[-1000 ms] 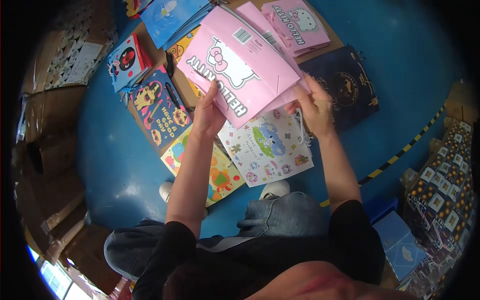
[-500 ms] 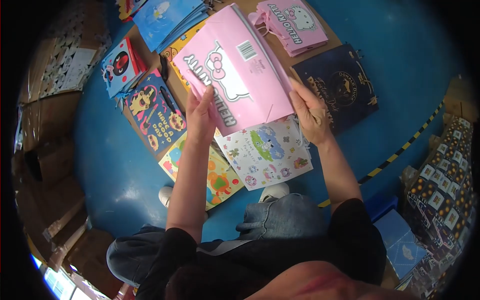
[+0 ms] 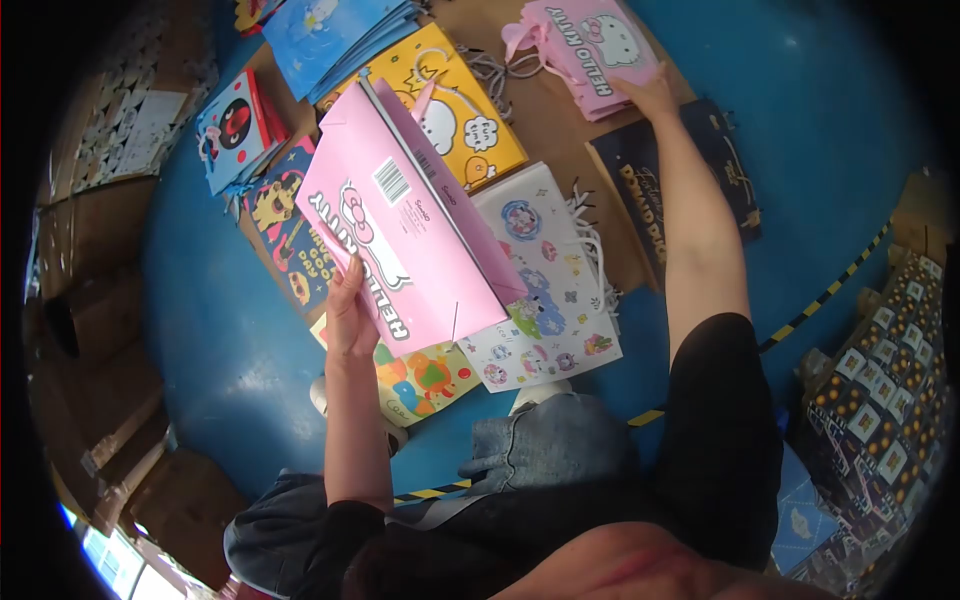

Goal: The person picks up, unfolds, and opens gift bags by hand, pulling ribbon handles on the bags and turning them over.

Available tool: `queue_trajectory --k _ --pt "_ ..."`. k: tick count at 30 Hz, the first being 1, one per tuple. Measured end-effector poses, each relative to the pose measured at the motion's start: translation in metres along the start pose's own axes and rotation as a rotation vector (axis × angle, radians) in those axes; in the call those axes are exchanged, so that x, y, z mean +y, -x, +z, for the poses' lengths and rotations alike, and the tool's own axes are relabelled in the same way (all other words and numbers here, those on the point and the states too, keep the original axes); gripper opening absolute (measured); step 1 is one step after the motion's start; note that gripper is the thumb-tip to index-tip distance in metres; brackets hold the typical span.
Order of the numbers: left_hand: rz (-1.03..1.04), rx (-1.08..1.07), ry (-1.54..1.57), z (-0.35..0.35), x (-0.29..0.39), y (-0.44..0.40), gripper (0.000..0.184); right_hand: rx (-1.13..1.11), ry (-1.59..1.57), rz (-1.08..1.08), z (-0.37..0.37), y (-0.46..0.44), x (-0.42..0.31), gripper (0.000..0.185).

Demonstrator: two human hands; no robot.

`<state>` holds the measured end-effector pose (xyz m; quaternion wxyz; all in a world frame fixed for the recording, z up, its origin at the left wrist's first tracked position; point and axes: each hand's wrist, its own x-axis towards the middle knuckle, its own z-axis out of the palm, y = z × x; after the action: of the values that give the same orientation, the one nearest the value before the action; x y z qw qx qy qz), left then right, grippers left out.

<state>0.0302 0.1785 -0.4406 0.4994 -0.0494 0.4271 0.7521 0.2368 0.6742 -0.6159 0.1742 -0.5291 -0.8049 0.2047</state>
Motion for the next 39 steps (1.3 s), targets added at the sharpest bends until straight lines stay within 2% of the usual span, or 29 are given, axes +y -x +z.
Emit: queue_trajectory --k 3,6,8,9,11,12,13,15,16,17,19,20,22,23,25,27,28,29,31,33,34,35,37,38,39 --pt "0.028 0.06 0.002 -0.021 0.003 0.01 0.045 -0.126 0.16 0.223 0.007 -0.006 0.007 0.126" --pt "0.041 0.103 -0.017 -0.022 0.003 0.013 0.043 -0.146 0.3 0.232 -0.02 0.006 -0.022 0.123" --pt "0.037 0.124 -0.02 -0.022 0.001 0.012 0.041 -0.031 0.402 0.149 -0.03 0.01 -0.031 0.111" --pt "0.038 0.127 0.0 -0.022 -0.001 0.01 0.041 -0.028 0.401 0.147 -0.032 0.009 -0.028 0.111" --pt "0.038 0.128 0.017 -0.018 -0.004 0.006 0.041 0.091 0.251 -0.064 -0.042 0.011 -0.018 0.093" --pt "0.019 0.103 0.041 -0.013 -0.004 0.003 0.042 0.174 0.109 -0.071 -0.047 0.014 -0.016 0.065" --pt "0.0 0.077 0.063 -0.009 -0.004 0.001 0.042 0.178 0.107 -0.068 -0.053 0.017 -0.014 0.065" --pt "-0.006 0.042 0.062 -0.003 -0.005 -0.004 0.044 -0.007 -0.567 0.239 -0.071 0.023 -0.018 0.048" --pt "-0.043 0.005 0.096 0.001 -0.004 -0.006 0.044 0.04 -0.771 0.355 -0.074 0.027 -0.023 0.036" --pt "-0.083 -0.032 0.126 0.005 -0.003 -0.008 0.045 0.051 -0.781 0.356 -0.084 0.038 -0.033 0.036" --pt "-0.108 -0.073 0.144 0.009 -0.005 -0.017 0.046 0.029 -1.094 0.402 -0.116 0.066 -0.068 0.034" --pt "-0.117 -0.096 0.156 0.013 -0.007 -0.021 0.046 0.031 -1.106 0.402 -0.125 0.082 -0.084 0.034" --pt "-0.115 -0.13 0.189 0.022 -0.011 -0.029 0.046 0.033 -1.089 0.247 -0.138 0.117 -0.119 0.036" --pt "-0.105 -0.148 0.153 0.03 -0.013 -0.033 0.046 0.07 -0.824 0.088 -0.144 0.134 -0.136 0.035" --pt "-0.138 -0.224 0.165 0.046 -0.017 -0.038 0.047 -0.015 -0.856 0.03 -0.148 0.172 -0.171 0.031" --pt "-0.084 -0.244 0.103 0.053 -0.023 -0.045 0.046 -0.012 -0.774 -0.183 -0.152 0.202 -0.193 0.027" --pt "-0.095 -0.249 0.067 0.058 -0.024 -0.046 0.045 -0.008 -0.683 -0.188 -0.16 0.213 -0.204 0.025" --pt "-0.089 -0.263 0.04 0.06 -0.027 -0.047 0.045 0.086 -0.72 -0.237 -0.162 0.226 -0.21 0.026" --pt "-0.133 -0.256 0.055 0.058 -0.033 -0.049 0.046 0.127 -0.745 -0.225 -0.175 0.247 -0.226 0.028" --pt "-0.19 -0.262 0.095 0.051 -0.044 -0.055 0.046 -0.051 -0.772 -0.218 -0.185 0.269 -0.232 0.027" --pt "-0.241 -0.264 0.148 0.048 -0.05 -0.058 0.047 -0.039 -0.721 -0.288 -0.192 0.281 -0.241 0.025" --pt "-0.241 -0.293 0.152 0.054 -0.053 -0.056 0.045 -0.028 -0.671 -0.356 -0.197 0.293 -0.254 0.023" --pt "-0.203 -0.528 0.22 0.065 -0.057 -0.055 0.041 0.046 -0.618 -0.546 -0.193 0.308 -0.27 0.024" --pt "-0.242 -0.542 0.276 0.072 -0.058 -0.05 0.041 -0.03 -0.609 -0.545 -0.202 0.315 -0.284 0.027" --pt "-0.276 -0.552 0.328 0.08 -0.059 -0.045 0.041 0.027 -0.577 -0.568 -0.198 0.32 -0.293 0.036"
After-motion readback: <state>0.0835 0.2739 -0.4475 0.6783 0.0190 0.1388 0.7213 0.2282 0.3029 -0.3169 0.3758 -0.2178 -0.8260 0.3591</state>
